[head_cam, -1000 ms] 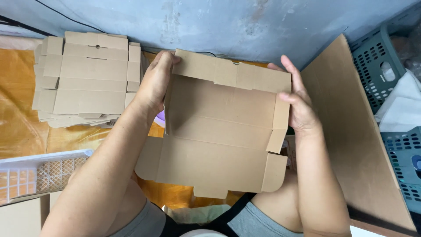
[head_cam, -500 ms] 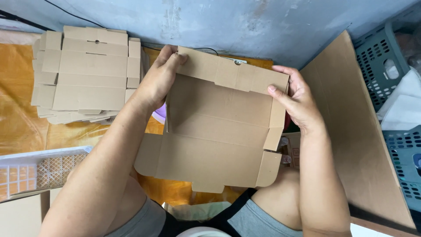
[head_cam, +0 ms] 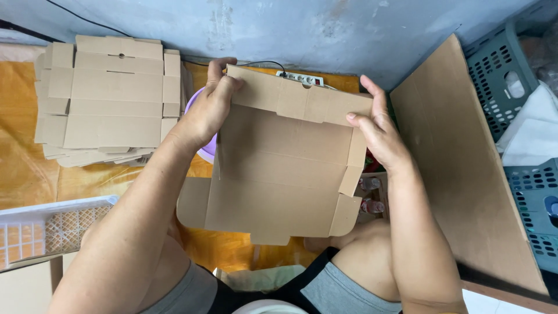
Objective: Folding cardboard boxes and filling them with snacks and other small items.
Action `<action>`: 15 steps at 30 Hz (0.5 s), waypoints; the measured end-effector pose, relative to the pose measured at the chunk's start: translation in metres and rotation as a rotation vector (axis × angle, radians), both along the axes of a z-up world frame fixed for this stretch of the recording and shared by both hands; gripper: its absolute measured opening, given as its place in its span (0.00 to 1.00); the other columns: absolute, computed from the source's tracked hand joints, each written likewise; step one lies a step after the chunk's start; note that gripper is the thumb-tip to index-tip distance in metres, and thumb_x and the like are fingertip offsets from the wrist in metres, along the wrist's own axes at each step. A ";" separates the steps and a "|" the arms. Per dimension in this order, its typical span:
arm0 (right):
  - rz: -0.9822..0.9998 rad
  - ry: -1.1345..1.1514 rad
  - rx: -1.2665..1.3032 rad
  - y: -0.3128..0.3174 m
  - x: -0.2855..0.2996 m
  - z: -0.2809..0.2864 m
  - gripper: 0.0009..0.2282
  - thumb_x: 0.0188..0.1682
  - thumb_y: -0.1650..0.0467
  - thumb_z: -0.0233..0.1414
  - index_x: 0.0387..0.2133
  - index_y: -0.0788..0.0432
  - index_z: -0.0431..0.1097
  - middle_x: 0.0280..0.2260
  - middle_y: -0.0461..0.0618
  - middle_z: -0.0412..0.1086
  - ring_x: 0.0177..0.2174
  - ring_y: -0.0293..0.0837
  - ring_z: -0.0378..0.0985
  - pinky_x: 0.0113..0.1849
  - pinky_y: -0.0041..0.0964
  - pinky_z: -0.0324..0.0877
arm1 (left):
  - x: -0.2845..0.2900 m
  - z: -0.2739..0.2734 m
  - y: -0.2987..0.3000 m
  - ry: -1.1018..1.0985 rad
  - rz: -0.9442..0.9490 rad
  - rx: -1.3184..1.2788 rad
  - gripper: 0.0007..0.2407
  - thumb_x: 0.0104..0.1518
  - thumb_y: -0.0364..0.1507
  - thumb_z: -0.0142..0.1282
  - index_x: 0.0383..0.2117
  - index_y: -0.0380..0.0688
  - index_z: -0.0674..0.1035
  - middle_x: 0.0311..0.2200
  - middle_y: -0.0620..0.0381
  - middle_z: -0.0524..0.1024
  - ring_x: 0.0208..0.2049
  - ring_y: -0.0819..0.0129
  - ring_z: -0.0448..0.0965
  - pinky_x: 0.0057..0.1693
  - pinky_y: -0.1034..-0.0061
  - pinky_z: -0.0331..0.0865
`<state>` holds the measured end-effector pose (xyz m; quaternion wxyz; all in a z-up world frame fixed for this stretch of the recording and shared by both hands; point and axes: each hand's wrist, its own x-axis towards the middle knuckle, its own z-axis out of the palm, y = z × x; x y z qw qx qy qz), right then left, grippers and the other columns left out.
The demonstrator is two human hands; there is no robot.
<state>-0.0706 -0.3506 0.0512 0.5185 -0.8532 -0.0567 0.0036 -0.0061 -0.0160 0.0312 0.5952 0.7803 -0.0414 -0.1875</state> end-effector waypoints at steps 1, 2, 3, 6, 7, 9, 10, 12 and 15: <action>0.000 0.003 0.000 0.005 -0.001 0.006 0.29 0.55 0.70 0.49 0.70 0.54 0.46 0.53 0.56 0.59 0.53 0.49 0.60 0.62 0.51 0.51 | -0.004 0.008 -0.002 0.003 0.000 0.000 0.27 0.57 0.48 0.38 0.64 0.62 0.56 0.64 0.38 0.64 0.62 0.34 0.66 0.67 0.46 0.57; -0.055 0.068 -0.070 0.011 -0.001 0.012 0.29 0.52 0.69 0.46 0.68 0.51 0.46 0.61 0.52 0.53 0.57 0.44 0.57 0.62 0.47 0.49 | -0.007 0.017 -0.003 -0.006 -0.024 -0.048 0.29 0.54 0.43 0.42 0.65 0.60 0.54 0.68 0.44 0.58 0.69 0.51 0.51 0.68 0.56 0.50; -0.110 0.134 -0.139 0.017 0.000 0.018 0.28 0.50 0.68 0.43 0.67 0.48 0.47 0.69 0.48 0.46 0.61 0.38 0.53 0.62 0.43 0.46 | -0.010 0.026 -0.004 -0.016 -0.047 -0.096 0.31 0.51 0.37 0.46 0.66 0.58 0.52 0.72 0.50 0.52 0.76 0.67 0.36 0.70 0.66 0.43; 0.018 0.014 -0.068 0.007 0.001 0.010 0.26 0.53 0.68 0.50 0.64 0.56 0.49 0.63 0.50 0.52 0.56 0.40 0.62 0.57 0.35 0.60 | -0.013 0.037 0.001 -0.010 -0.079 -0.091 0.26 0.53 0.38 0.49 0.60 0.60 0.59 0.49 0.62 0.64 0.46 0.72 0.67 0.54 0.78 0.63; 0.018 0.015 -0.067 0.005 0.001 0.009 0.26 0.53 0.68 0.50 0.64 0.56 0.49 0.63 0.50 0.52 0.56 0.40 0.62 0.57 0.35 0.60 | -0.010 0.032 0.003 -0.008 -0.079 -0.090 0.26 0.53 0.38 0.49 0.60 0.60 0.59 0.49 0.62 0.64 0.46 0.72 0.67 0.54 0.78 0.63; 0.052 -0.056 -0.184 0.001 0.000 0.006 0.26 0.51 0.67 0.55 0.61 0.56 0.52 0.60 0.51 0.53 0.58 0.42 0.59 0.59 0.37 0.57 | -0.007 0.021 0.005 -0.046 -0.095 -0.139 0.14 0.55 0.36 0.53 0.40 0.50 0.61 0.38 0.66 0.59 0.44 0.77 0.60 0.52 0.80 0.61; 0.054 -0.054 -0.185 0.001 0.000 0.007 0.26 0.51 0.67 0.55 0.61 0.56 0.52 0.60 0.51 0.53 0.58 0.42 0.59 0.59 0.37 0.57 | -0.008 0.026 0.006 -0.043 -0.094 -0.140 0.14 0.55 0.36 0.53 0.40 0.50 0.61 0.38 0.66 0.59 0.44 0.77 0.60 0.52 0.80 0.61; -0.004 -0.003 -0.198 0.003 -0.001 0.010 0.22 0.49 0.66 0.58 0.56 0.54 0.60 0.52 0.46 0.65 0.50 0.38 0.70 0.51 0.33 0.67 | -0.011 0.037 0.008 0.062 -0.085 -0.100 0.13 0.57 0.34 0.56 0.39 0.50 0.62 0.34 0.64 0.65 0.38 0.76 0.65 0.44 0.80 0.64; -0.015 -0.010 -0.152 0.000 0.000 0.006 0.21 0.49 0.67 0.59 0.54 0.54 0.61 0.50 0.44 0.66 0.48 0.36 0.71 0.49 0.31 0.68 | -0.011 0.038 0.009 0.082 -0.101 -0.186 0.13 0.58 0.32 0.57 0.40 0.50 0.63 0.39 0.62 0.73 0.42 0.76 0.73 0.48 0.80 0.71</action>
